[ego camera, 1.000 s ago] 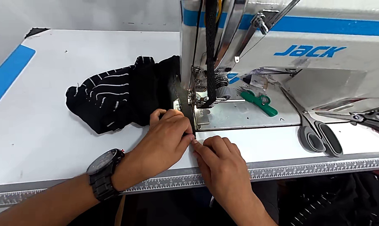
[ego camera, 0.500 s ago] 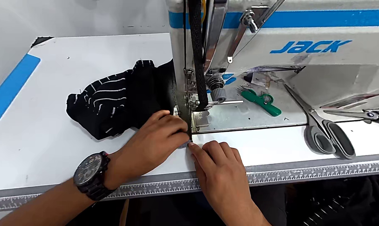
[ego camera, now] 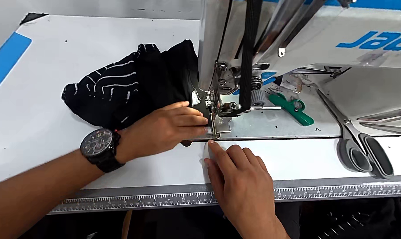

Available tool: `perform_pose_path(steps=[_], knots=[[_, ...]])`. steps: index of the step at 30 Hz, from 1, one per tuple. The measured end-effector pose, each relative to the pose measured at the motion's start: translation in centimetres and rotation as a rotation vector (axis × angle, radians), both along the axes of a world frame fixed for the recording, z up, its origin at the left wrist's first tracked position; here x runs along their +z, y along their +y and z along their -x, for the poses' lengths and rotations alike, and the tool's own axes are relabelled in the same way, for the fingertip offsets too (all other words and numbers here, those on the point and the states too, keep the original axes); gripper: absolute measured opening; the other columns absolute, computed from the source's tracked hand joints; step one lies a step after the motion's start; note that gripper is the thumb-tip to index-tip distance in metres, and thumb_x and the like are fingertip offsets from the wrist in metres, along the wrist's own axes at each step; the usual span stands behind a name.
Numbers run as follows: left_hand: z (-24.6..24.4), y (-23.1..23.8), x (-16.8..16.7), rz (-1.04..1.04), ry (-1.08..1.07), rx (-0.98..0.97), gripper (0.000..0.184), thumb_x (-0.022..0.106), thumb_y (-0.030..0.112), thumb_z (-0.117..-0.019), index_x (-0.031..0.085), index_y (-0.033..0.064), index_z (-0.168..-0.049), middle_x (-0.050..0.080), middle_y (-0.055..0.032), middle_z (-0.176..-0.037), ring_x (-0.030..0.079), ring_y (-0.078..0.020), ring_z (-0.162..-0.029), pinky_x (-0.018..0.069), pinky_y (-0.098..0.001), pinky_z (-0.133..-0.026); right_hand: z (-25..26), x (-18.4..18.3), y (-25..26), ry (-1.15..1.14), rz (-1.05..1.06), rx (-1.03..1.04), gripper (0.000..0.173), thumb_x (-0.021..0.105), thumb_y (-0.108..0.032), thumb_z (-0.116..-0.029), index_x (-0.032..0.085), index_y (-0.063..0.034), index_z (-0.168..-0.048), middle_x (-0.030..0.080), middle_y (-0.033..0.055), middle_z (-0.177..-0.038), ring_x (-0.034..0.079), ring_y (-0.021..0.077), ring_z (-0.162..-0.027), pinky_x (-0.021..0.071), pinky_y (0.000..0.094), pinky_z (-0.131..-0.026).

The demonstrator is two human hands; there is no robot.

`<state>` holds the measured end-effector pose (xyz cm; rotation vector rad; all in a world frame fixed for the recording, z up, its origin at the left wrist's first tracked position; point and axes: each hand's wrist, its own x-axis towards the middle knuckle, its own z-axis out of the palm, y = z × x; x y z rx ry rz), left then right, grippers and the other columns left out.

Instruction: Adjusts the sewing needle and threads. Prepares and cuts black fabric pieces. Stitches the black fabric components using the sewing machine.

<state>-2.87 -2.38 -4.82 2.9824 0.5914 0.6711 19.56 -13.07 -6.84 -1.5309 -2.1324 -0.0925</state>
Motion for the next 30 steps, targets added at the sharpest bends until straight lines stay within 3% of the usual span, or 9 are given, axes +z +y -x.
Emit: perform_pose_path(steps=[4,7,10,13,18,21,25,27,30], knots=[[0.0,2.3,0.4,-0.024,-0.042,-0.012,0.030,0.049,0.006,-0.1011,0.077,0.0107,-0.111,0.074,-0.0070,-0.117,0.066,-0.0210,-0.119,0.0459,-0.0382,-0.110,-1.4,-0.3,-0.5,0.163,-0.004,0.072,0.027,0.059,-0.031,-0.0993,0.079,-0.0184,-0.111,0.064,-0.0027,-0.080,0.059,0.0139,-0.073,0.0446,0.0313,-0.061],[0.3,4.3,0.2,-0.005,-0.106,-0.050,0.028,0.049,0.004,-0.1019,0.077,0.0067,-0.107,0.074,-0.0105,-0.112,0.067,-0.0227,-0.114,0.0498,-0.0355,-0.104,-5.8,0.8,-0.4,0.199,-0.012,0.031,0.024,0.058,-0.025,-0.0996,0.078,-0.0123,-0.108,0.072,0.0034,-0.089,0.067,0.0153,-0.079,0.0545,0.0339,-0.066],[0.5,5.9,-0.2,0.019,-0.149,-0.065,0.028,0.049,0.003,-0.1020,0.077,0.0048,-0.103,0.074,-0.0105,-0.108,0.067,-0.0236,-0.111,0.0506,-0.0365,-0.103,-13.4,2.7,0.4,0.058,-0.052,-0.187,0.029,0.055,-0.016,-0.1017,0.071,0.0036,-0.116,0.068,0.0248,-0.105,0.066,0.0335,-0.093,0.0548,0.0449,-0.077],[0.3,6.3,-0.4,0.051,-0.135,-0.012,0.030,0.048,0.006,-0.1026,0.078,0.0081,-0.105,0.075,-0.0075,-0.113,0.067,-0.0220,-0.117,0.0480,-0.0383,-0.109,-20.3,2.8,0.9,-0.032,0.037,-0.427,0.036,0.048,-0.017,-0.1054,0.067,0.0056,-0.125,0.061,0.0353,-0.127,0.057,0.0509,-0.122,0.0445,0.0622,-0.102],[0.2,6.2,-0.8,0.070,-0.147,-0.021,0.024,0.055,0.014,-0.0990,0.077,0.0069,-0.108,0.074,-0.0085,-0.114,0.066,-0.0233,-0.118,0.0478,-0.0397,-0.109,-23.1,4.6,-0.3,-0.074,0.312,-0.374,0.033,0.054,-0.009,-0.1006,0.066,0.0049,-0.129,0.065,0.0329,-0.121,0.065,0.0483,-0.106,0.0503,0.0630,-0.091],[0.0,6.5,-0.9,0.063,-0.151,0.003,0.021,0.058,0.015,-0.1009,0.075,0.0050,-0.108,0.074,-0.0091,-0.112,0.068,-0.0235,-0.113,0.0515,-0.0380,-0.103,-21.9,7.0,-1.9,-0.094,0.551,-0.410,0.054,0.064,-0.008,-0.0929,0.051,0.0054,-0.143,0.064,0.0341,-0.117,0.066,0.0499,-0.099,0.0511,0.0686,-0.086],[0.0,6.6,-0.6,0.074,-0.136,0.012,0.021,0.055,0.011,-0.1019,0.075,0.0050,-0.101,0.075,-0.0099,-0.107,0.070,-0.0256,-0.109,0.0541,-0.0415,-0.099,-19.4,7.9,-3.7,-0.211,0.779,-0.561,0.075,0.073,-0.013,-0.0845,0.043,-0.0023,-0.152,0.068,0.0363,-0.103,0.065,0.0597,-0.093,0.0452,0.0803,-0.078],[0.6,6.2,-0.4,0.097,-0.134,0.009,0.022,0.055,0.010,-0.1024,0.075,0.0047,-0.098,0.076,-0.0101,-0.108,0.071,-0.0255,-0.110,0.0540,-0.0424,-0.100,-18.9,7.4,-5.0,-0.179,0.741,-0.491,0.074,0.072,-0.012,-0.0862,0.041,0.0017,-0.153,0.068,0.0340,-0.102,0.066,0.0555,-0.090,0.0484,0.0754,-0.078],[2.6,5.2,-0.1,0.195,-0.162,-0.004,0.022,0.058,0.012,-0.1018,0.078,0.0052,-0.100,0.076,-0.0084,-0.110,0.070,-0.0228,-0.113,0.0526,-0.0403,-0.104,-17.9,6.8,-6.7,0.173,0.642,-0.062,0.078,0.074,-0.019,-0.0923,0.034,0.0094,-0.153,0.069,0.0190,-0.112,0.071,0.0247,-0.093,0.0604,0.0444,-0.083]])
